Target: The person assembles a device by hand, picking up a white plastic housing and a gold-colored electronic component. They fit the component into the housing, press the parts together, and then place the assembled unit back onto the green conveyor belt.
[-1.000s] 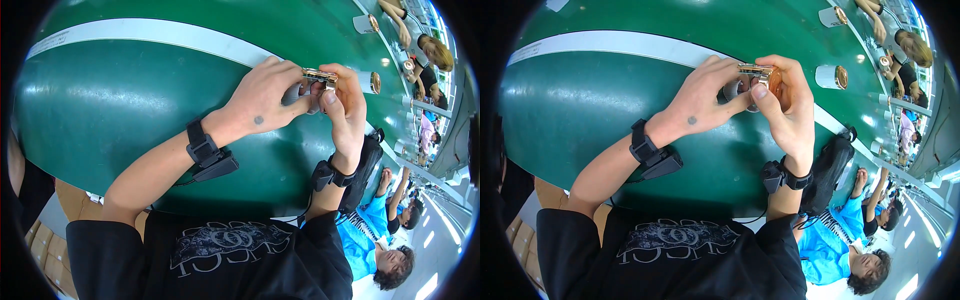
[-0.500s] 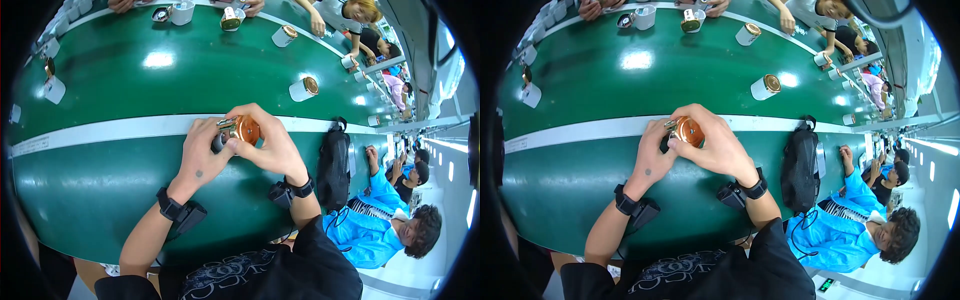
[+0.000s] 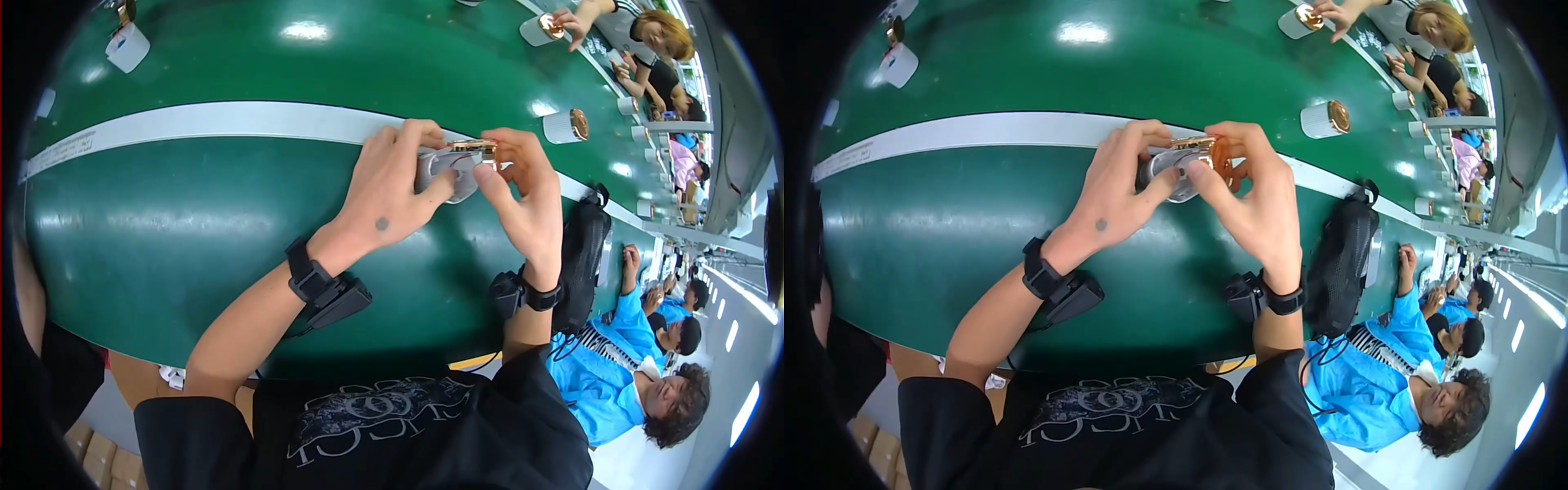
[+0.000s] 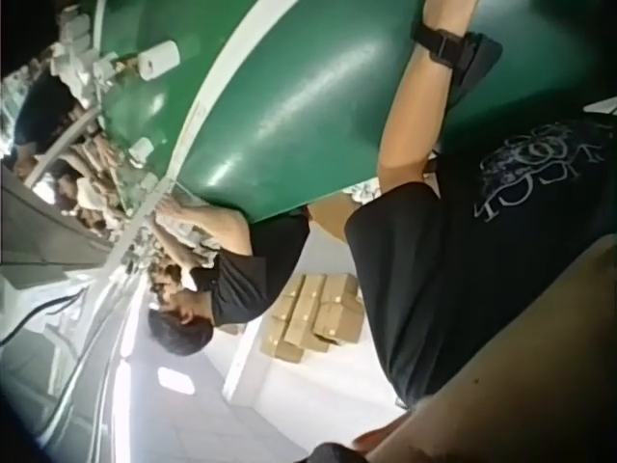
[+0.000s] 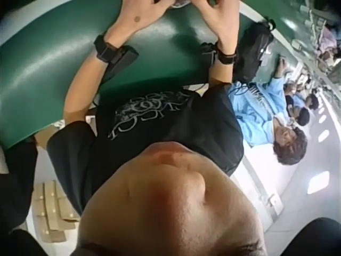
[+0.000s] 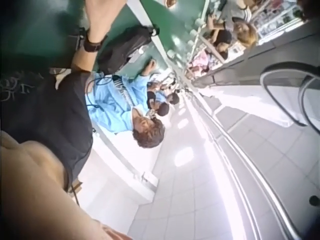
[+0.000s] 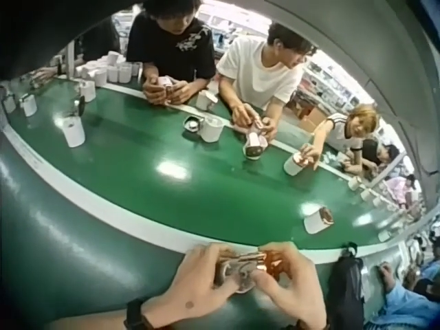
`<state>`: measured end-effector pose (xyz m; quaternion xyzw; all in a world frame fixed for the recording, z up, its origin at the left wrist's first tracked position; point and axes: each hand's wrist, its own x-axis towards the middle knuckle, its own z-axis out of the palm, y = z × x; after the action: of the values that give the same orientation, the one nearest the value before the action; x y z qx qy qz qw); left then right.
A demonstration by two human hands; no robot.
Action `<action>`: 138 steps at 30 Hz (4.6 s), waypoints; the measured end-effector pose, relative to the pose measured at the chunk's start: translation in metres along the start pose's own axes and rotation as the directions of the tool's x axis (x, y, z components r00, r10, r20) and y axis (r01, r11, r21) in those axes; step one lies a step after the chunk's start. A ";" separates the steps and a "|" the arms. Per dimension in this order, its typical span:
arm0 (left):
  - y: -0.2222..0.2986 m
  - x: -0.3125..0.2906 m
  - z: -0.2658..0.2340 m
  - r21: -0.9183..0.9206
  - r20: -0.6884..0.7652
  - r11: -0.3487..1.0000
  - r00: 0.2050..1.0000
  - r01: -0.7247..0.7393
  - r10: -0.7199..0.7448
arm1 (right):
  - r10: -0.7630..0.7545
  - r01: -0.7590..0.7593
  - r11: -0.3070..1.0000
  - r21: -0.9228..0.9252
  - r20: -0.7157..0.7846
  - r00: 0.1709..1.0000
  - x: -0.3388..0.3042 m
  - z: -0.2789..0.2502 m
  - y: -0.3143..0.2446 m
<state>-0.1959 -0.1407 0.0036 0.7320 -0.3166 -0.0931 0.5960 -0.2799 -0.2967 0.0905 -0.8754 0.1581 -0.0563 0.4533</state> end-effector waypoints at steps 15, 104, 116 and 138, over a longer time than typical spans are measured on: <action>-0.010 -0.004 -0.008 0.089 0.210 0.982 0.967 -0.165 0.144 | -0.226 0.239 0.945 -0.224 0.083 0.971 0.002 0.002 0.014; 0.000 -0.023 0.016 -0.043 0.206 0.997 0.976 -0.059 0.067 | -0.319 0.283 0.947 -0.151 -0.350 0.881 -0.034 0.033 0.050; 0.017 -0.022 0.023 -0.121 0.213 0.978 0.967 0.170 -0.141 | -0.332 0.357 0.934 -0.003 -0.379 0.864 -0.026 0.048 0.046; 0.010 -0.019 0.019 -0.269 0.281 0.902 0.923 0.337 -0.261 | -0.446 0.500 0.866 0.003 -0.449 0.774 -0.025 0.058 0.045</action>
<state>-0.2247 -0.1463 0.0031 0.6519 -0.2503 -0.3201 0.6402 -0.2998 -0.2683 0.0212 -0.8222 0.0258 -0.3717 0.4304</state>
